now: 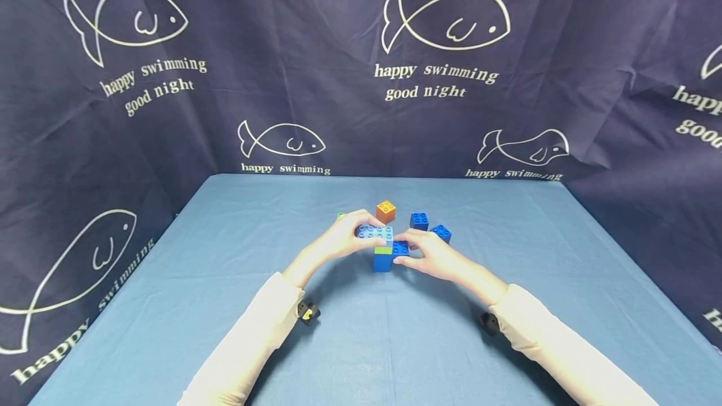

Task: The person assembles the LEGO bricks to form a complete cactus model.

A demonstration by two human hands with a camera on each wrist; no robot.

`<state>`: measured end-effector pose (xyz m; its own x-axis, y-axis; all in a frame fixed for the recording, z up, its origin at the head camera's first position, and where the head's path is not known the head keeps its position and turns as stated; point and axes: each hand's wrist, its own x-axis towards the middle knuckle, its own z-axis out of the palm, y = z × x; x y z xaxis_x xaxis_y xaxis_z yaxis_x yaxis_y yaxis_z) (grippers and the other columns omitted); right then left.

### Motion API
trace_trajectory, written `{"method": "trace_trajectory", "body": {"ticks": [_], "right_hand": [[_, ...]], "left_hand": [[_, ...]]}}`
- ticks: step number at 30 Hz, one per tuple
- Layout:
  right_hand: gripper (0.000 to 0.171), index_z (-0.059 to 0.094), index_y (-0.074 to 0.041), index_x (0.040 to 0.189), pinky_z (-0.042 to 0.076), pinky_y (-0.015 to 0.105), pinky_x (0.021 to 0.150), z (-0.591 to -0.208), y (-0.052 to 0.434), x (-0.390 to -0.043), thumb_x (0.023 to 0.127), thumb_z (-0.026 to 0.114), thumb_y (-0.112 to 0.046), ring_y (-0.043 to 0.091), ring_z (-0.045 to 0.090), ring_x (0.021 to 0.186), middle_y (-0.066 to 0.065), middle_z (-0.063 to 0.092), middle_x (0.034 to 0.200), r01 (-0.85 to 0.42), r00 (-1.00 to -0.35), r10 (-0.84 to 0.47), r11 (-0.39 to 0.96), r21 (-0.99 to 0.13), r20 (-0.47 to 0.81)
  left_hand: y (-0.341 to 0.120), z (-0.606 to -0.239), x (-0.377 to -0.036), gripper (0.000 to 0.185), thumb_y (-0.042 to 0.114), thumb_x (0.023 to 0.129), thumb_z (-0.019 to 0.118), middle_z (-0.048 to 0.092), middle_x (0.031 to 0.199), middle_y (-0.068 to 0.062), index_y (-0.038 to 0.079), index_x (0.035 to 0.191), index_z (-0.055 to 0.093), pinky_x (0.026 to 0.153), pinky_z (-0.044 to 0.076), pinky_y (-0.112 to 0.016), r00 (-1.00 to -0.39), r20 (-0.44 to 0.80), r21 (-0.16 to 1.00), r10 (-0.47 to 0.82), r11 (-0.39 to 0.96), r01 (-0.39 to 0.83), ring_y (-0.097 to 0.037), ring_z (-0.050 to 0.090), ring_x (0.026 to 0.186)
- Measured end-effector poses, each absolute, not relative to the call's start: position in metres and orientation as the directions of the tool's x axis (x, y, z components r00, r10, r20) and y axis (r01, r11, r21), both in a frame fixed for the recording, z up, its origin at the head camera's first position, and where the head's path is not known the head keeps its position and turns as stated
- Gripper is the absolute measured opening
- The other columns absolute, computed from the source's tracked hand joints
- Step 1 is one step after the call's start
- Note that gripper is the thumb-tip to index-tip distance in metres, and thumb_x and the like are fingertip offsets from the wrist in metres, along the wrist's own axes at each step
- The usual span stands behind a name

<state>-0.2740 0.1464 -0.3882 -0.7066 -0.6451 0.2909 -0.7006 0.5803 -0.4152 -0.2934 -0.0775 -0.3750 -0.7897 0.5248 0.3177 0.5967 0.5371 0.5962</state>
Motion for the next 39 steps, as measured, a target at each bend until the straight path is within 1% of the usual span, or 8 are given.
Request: {"method": "trace_trajectory", "body": {"ticks": [6,12,14,17,23,26,36,39], "right_hand": [[0.041,0.056,-0.008,0.112,0.049,0.034,0.077,-0.388,0.149,-0.274,0.078,0.065,-0.028,0.018,0.059,0.090,0.006,0.060,0.107,-0.689,-0.717,-0.639,0.590,-0.421,0.280],[0.046,0.056,-0.007,0.111,0.049,0.034,0.079,-0.386,0.155,-0.277,0.076,0.065,-0.035,0.017,0.058,0.091,0.004,0.060,0.104,-0.664,-0.737,-0.621,0.592,-0.456,0.266],[0.045,0.056,-0.007,0.110,0.048,0.034,0.080,-0.384,0.158,-0.278,0.075,0.067,-0.034,0.018,0.058,0.092,0.004,0.061,0.103,-0.656,-0.743,-0.614,0.591,-0.470,0.265],[0.044,0.056,-0.007,0.109,0.048,0.036,0.080,-0.380,0.163,-0.279,0.074,0.068,-0.031,0.019,0.058,0.093,0.006,0.061,0.104,-0.673,-0.729,-0.627,0.581,-0.457,0.276],[0.042,0.059,-0.004,0.105,0.048,0.037,0.077,-0.375,0.171,-0.279,0.073,0.070,-0.027,0.021,0.058,0.091,0.008,0.062,0.101,-0.700,-0.709,-0.646,0.594,-0.397,0.282],[0.041,0.059,-0.002,0.105,0.048,0.038,0.077,-0.377,0.175,-0.279,0.074,0.069,-0.028,0.021,0.058,0.090,0.009,0.062,0.100,-0.703,-0.706,-0.655,0.601,-0.381,0.269],[0.038,0.060,0.000,0.103,0.048,0.038,0.075,-0.382,0.191,-0.277,0.074,0.069,-0.023,0.023,0.059,0.088,0.011,0.063,0.098,-0.700,-0.707,-0.666,0.614,-0.364,0.238],[0.039,0.060,-0.001,0.104,0.048,0.037,0.076,-0.384,0.195,-0.276,0.074,0.069,-0.024,0.022,0.059,0.089,0.010,0.063,0.099,-0.679,-0.726,-0.656,0.631,-0.375,0.209]], "left_hand": [[-0.077,-0.378,-0.293,0.035,0.045,0.071,0.067,0.058,0.088,0.011,0.024,0.099,0.063,0.066,0.043,-0.021,-0.816,0.293,0.652,0.498,0.520,0.551,-0.006,0.051,0.079],[-0.078,-0.385,-0.294,0.036,0.046,0.070,0.068,0.059,0.091,0.010,0.025,0.099,0.062,0.070,0.045,-0.023,-0.841,0.273,0.726,0.467,0.474,0.499,-0.006,0.054,0.082],[-0.079,-0.387,-0.295,0.036,0.046,0.069,0.068,0.059,0.092,0.010,0.026,0.099,0.061,0.070,0.045,-0.024,-0.847,0.268,0.741,0.460,0.464,0.486,-0.006,0.054,0.082],[-0.079,-0.388,-0.296,0.037,0.047,0.069,0.068,0.059,0.092,0.010,0.027,0.099,0.061,0.070,0.045,-0.024,-0.852,0.265,0.756,0.451,0.451,0.474,-0.007,0.054,0.082],[-0.079,-0.388,-0.298,0.034,0.044,0.070,0.069,0.060,0.093,0.010,0.027,0.098,0.061,0.074,0.044,-0.027,-0.854,0.273,0.756,0.442,0.450,0.475,-0.007,0.053,0.084],[-0.080,-0.388,-0.298,0.033,0.044,0.070,0.069,0.060,0.093,0.011,0.028,0.098,0.061,0.073,0.044,-0.026,-0.853,0.279,0.749,0.441,0.457,0.481,-0.006,0.054,0.084],[-0.079,-0.390,-0.296,0.036,0.047,0.069,0.068,0.060,0.092,0.011,0.027,0.098,0.061,0.073,0.044,-0.024,-0.848,0.291,0.731,0.443,0.469,0.496,-0.006,0.053,0.084],[-0.080,-0.391,-0.296,0.035,0.047,0.069,0.068,0.059,0.091,0.012,0.028,0.098,0.061,0.073,0.043,-0.024,-0.849,0.287,0.731,0.443,0.472,0.493,-0.006,0.053,0.084]]}}
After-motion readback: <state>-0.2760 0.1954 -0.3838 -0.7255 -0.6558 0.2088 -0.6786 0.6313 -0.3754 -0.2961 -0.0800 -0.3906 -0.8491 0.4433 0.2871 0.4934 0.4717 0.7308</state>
